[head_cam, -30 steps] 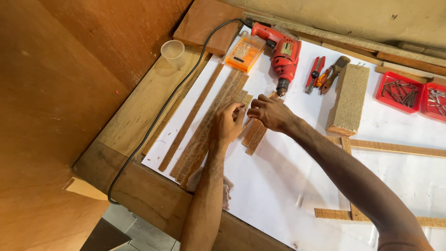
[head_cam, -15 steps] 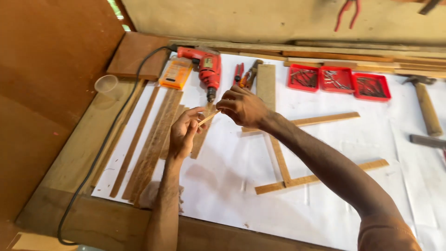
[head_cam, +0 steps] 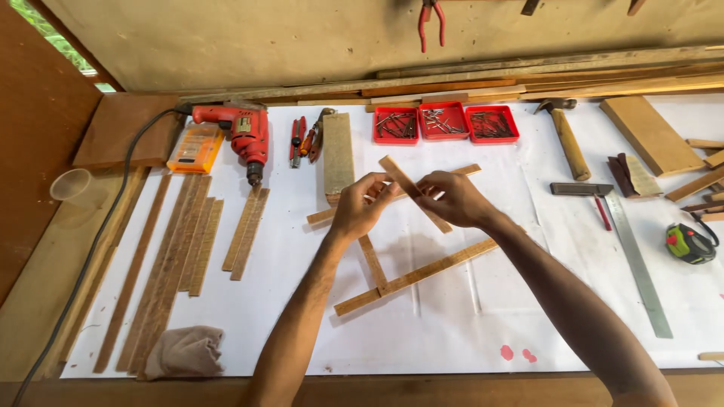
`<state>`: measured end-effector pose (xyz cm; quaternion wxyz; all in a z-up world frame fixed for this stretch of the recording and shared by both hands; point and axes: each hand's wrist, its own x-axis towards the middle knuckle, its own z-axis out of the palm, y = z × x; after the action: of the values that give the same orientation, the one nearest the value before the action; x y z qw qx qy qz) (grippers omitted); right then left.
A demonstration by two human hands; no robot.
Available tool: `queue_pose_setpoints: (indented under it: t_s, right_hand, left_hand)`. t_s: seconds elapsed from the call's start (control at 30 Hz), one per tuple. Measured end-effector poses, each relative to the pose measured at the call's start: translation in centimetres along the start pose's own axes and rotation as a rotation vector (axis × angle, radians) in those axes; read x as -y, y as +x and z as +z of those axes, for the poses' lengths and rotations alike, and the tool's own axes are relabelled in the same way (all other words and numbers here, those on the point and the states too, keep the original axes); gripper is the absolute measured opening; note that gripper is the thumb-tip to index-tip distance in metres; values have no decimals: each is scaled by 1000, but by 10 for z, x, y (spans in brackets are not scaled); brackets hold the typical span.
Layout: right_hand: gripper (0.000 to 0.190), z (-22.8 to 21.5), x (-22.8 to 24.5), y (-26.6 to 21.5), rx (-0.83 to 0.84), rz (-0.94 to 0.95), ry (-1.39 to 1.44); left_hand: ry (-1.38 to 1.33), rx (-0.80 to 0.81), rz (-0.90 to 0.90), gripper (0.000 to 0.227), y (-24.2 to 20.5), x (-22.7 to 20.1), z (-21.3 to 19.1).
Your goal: The person measures wooden strips with a tape measure, marks and squares them with a try square and pencil, then arranges the strips into a ladder-like frame on the bench and nails the joints together with a hammer, holding nails in place while driving them.
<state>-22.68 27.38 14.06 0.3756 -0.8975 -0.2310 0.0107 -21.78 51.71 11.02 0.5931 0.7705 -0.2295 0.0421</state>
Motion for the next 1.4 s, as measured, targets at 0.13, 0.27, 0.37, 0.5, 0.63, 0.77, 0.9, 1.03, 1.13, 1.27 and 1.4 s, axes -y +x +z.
queue_pose_setpoints:
  t_s: [0.13, 0.27, 0.37, 0.5, 0.63, 0.77, 0.9, 1.03, 1.13, 1.27, 1.4]
  right_hand:
    - [27, -26, -57, -41, -70, 205, 60]
    - [38, -40, -90, -71, -153, 465, 225]
    - [43, -43, -107, -74, -164, 534, 293]
    - [42, -35, -115, -65, -112, 575, 293]
    - [38, -23, -114, -51, -62, 617, 272]
    - [32, -12, -120, -42, -26, 621, 253]
    - [28, -7, -117, -34, -8, 612, 208]
    - [28, -4, -123, -31, 6, 637, 180]
    - [28, -1, -122, -31, -10, 639, 165]
    - [28, 5, -118, -33, -43, 653, 142]
    - [29, 17, -131, -38, -93, 591, 122]
  left_hand:
    - [89, 49, 42, 44, 33, 26, 56]
    - [445, 82, 114, 38, 60, 58, 96]
    - [633, 119, 105, 40, 79, 70, 112]
    - [721, 167, 58, 45, 87, 81, 117]
    - [659, 172, 29, 40, 87, 97, 115]
    - [553, 159, 29, 33, 88, 99, 113]
    - [547, 151, 11, 33, 88, 96, 112]
    - [553, 150, 10, 34, 86, 97, 113]
    - [569, 139, 20, 34, 85, 92, 112]
    - [584, 150, 0, 30, 87, 92, 112]
    - [589, 164, 7, 29, 87, 100, 114]
